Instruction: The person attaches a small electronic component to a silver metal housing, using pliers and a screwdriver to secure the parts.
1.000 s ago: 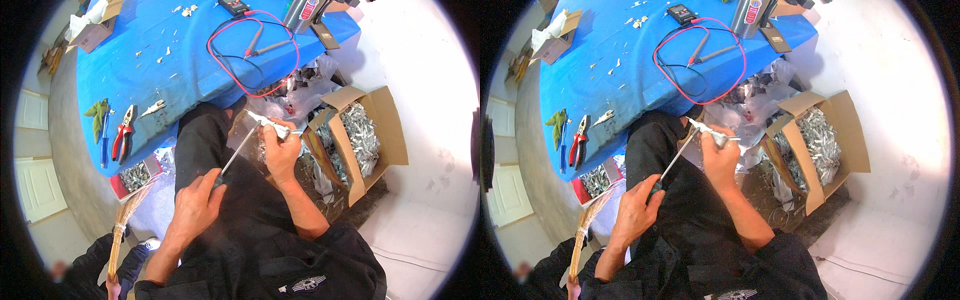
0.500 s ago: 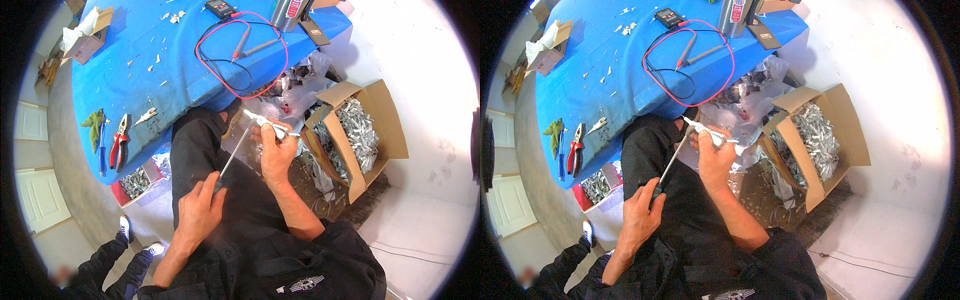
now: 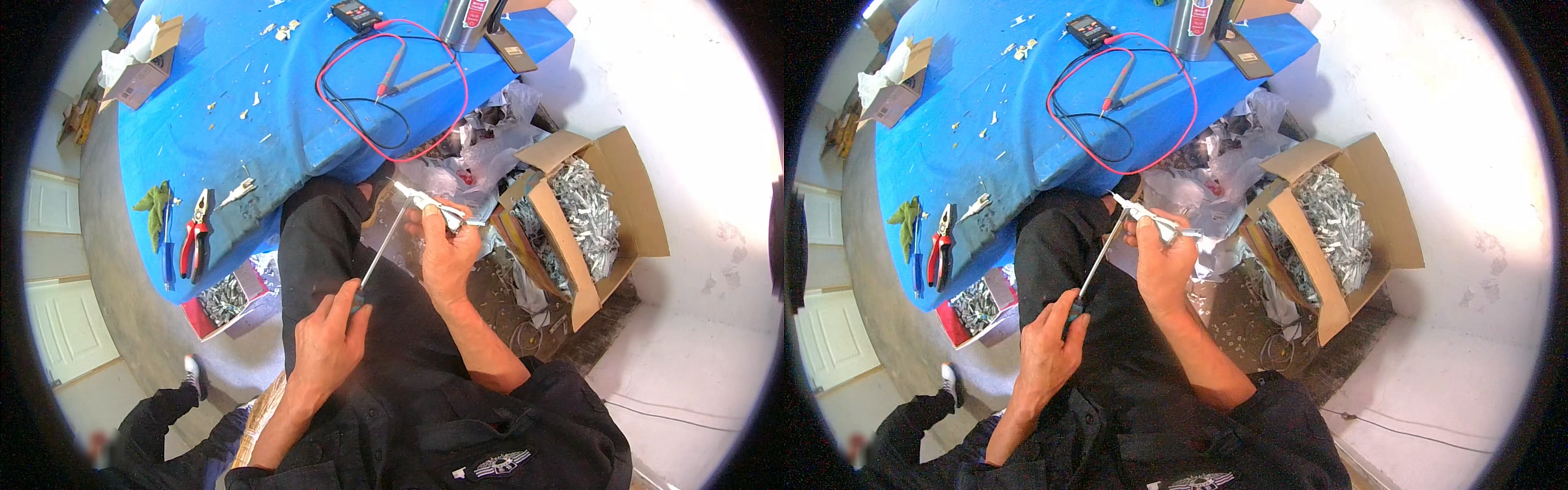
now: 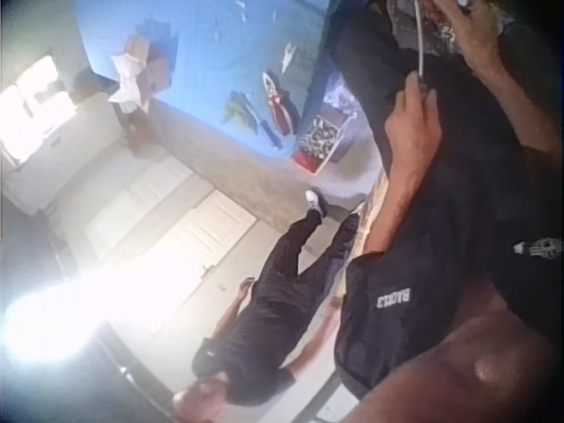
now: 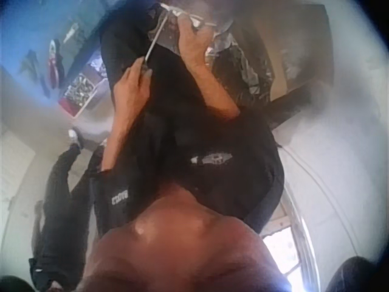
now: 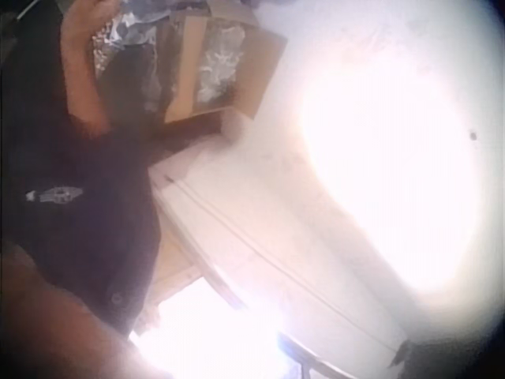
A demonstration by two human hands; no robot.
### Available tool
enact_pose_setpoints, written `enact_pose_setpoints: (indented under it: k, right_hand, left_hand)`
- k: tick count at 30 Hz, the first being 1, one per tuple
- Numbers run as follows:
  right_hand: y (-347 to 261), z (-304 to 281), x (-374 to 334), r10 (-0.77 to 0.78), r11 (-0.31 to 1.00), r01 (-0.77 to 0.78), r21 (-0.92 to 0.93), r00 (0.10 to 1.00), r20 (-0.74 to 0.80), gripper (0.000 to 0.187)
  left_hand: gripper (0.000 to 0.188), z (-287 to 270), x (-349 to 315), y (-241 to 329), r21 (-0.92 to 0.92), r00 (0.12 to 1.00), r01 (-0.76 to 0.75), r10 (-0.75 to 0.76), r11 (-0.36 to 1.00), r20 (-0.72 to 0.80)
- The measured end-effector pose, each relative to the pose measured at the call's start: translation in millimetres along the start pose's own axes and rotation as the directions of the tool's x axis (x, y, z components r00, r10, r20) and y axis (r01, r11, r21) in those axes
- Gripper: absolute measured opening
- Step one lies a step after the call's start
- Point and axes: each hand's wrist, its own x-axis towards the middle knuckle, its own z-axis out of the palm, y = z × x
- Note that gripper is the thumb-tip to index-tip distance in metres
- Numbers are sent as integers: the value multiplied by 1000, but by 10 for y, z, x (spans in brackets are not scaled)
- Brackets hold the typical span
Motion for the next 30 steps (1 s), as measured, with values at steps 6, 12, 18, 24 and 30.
enact_pose_setpoints:
  k: [6, 12, 18, 24, 30]
  right_hand:
    - [53, -105, 7, -59, 977, 82, -196, 991, 122, 24]
    - [35, -268, 92, -248, 737, 465, -490, 861, 445, 23]
    - [-95, -246, 135, 71, 964, 3, -265, 961, 267, 22]
    - [26, -220, 148, 88, 988, -59, -144, 976, 201, 23]
    - [34, -203, 109, 68, 965, -1, -261, 967, 247, 26]
  left_hand:
    - [37, -259, 93, 87, 289, 996, -60, 38, 955, 83]
    - [35, -696, 280, 126, 535, 967, -233, 134, 812, 218]
    - [34, -718, 358, 77, 351, 971, -176, 104, 920, 213]
    - [39, -406, 152, -47, 172, 989, -65, 41, 983, 139]
    - [38, -303, 75, -121, 129, 991, -13, -4, 992, 133]
